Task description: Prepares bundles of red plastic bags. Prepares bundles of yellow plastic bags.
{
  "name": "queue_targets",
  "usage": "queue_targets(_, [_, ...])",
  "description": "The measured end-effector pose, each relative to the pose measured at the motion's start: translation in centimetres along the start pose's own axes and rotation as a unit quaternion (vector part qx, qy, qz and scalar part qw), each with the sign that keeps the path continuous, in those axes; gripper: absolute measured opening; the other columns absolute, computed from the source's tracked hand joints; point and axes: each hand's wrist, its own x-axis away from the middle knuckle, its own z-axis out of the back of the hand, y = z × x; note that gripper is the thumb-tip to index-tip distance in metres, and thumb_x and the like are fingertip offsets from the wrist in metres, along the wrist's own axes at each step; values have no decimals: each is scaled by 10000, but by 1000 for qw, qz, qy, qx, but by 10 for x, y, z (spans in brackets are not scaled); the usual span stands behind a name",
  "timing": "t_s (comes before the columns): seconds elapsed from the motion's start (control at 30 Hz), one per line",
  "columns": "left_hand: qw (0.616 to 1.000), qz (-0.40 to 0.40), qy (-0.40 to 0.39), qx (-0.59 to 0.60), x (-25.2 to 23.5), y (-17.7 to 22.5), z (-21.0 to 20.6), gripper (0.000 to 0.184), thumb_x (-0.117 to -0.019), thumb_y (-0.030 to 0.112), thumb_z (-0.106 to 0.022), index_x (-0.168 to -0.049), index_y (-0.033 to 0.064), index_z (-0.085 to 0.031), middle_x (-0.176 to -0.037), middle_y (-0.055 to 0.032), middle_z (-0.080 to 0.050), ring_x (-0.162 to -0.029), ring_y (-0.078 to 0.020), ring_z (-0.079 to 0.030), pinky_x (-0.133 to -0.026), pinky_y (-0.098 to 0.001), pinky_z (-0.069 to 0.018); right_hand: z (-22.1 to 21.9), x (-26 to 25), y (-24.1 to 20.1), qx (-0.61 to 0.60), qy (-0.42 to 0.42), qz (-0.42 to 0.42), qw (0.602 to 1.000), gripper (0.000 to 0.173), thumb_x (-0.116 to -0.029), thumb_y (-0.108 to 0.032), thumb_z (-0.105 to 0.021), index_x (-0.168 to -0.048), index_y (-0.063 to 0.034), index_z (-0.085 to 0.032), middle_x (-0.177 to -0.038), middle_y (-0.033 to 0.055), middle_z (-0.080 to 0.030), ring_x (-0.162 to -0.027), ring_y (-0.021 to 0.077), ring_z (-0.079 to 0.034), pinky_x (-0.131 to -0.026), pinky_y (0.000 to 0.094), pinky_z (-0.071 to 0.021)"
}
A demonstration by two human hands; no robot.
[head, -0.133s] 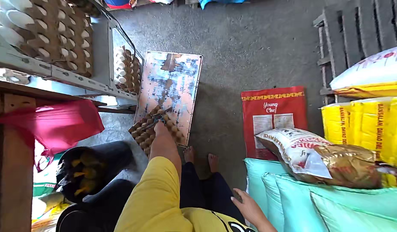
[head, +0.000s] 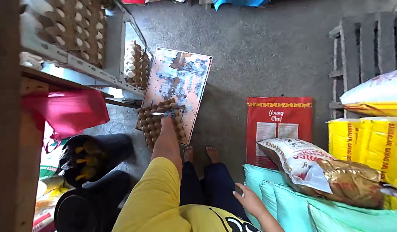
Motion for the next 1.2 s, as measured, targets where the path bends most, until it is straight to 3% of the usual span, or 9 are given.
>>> queue_targets(0.07, [991,83,-66,83,6,24,2,481,-1034,247,-632,-1434,20,-490,-1302,-223,-606,-1073,-297,-636,-917,-446,-544,28,-13,-12,35,1,45,998,537,-1015,-312,-641,-1469,-42,-541,-1491,243,-520,-1379,401,-513,-1157,582,-398])
queue_targets(0.27, [978,-58,-197,41,170,38,69,366,-1005,147,-654,-1308,-34,-556,-1152,-201,-658,-958,-246,-670,-857,-424,-573,115,-4,-110,38,10,259,965,513,-1072,-345,-521,-1468,-19,-522,-1480,235,-526,-1375,360,-516,-1166,530,-402])
queue_targets(0.37, [963,-128,-232,-56,283,21,123,293,-978,166,-685,-1151,-64,-632,-1044,-205,-676,-931,-266,-668,-873,-462,-558,107,35,-160,-45,-22,368,929,649,-1091,-375,-414,-1564,60,-320,-1573,264,-409,-1466,329,-415,-1215,465,-347])
queue_targets(0.43, [950,-188,-227,-107,347,-10,148,307,-981,212,-673,-1119,-61,-658,-1035,-196,-681,-961,-262,-663,-908,-460,-542,73,71,-179,-110,-84,399,906,682,-1095,-357,-403,-1593,65,-206,-1594,244,-380,-1471,249,-409,-1220,388,-346])
queue_targets(0.53, [964,-223,-134,-57,433,-61,177,285,-995,169,-647,-1071,-106,-637,-1027,-238,-652,-960,-304,-639,-898,-467,-520,2,124,-178,-135,-153,393,897,482,-1126,-246,-338,-1478,84,-356,-1314,190,-621,-1142,161,-646,-991,339,-537])
queue_targets(0.63, [973,-141,-37,180,513,-117,212,347,-1094,211,-465,-1184,-103,-583,-1086,-194,-637,-964,-212,-628,-895,-397,-524,-62,174,-162,-31,-244,399,883,501,-1141,-263,-191,-1440,74,-407,-1262,159,-667,-1060,137,-679,-924,328,-553])
queue_targets(0.7, [931,-94,6,352,562,-163,234,447,-1131,273,-315,-1337,-59,-533,-1209,-177,-652,-1055,-203,-670,-947,-401,-556,-108,204,-146,40,-312,404,859,489,-1144,-271,-184,-1447,41,-409,-1278,143,-667,-1055,146,-695,-893,336,-582])
queue_targets(0.87, [885,-143,152,416,677,-287,279,545,-981,80,-604,-1482,-26,-416,-1304,-207,-624,-1119,-213,-653,-998,-403,-532,-246,287,-70,210,-463,450,734,478,-1137,-275,-256,-1441,57,-417,-1254,137,-682,-1079,131,-674,-931,326,-555])
queue_targets(1.2, [788,-66,420,446,858,-514,362,620,-897,165,-728,-1433,-38,-493,-1165,-141,-699,-997,-182,-697,-926,-382,-581,-486,412,102,497,-581,396,509,512,-1114,-336,-415,-1496,1,-465,-1425,173,-592,-1298,204,-582,-1118,388,-454])
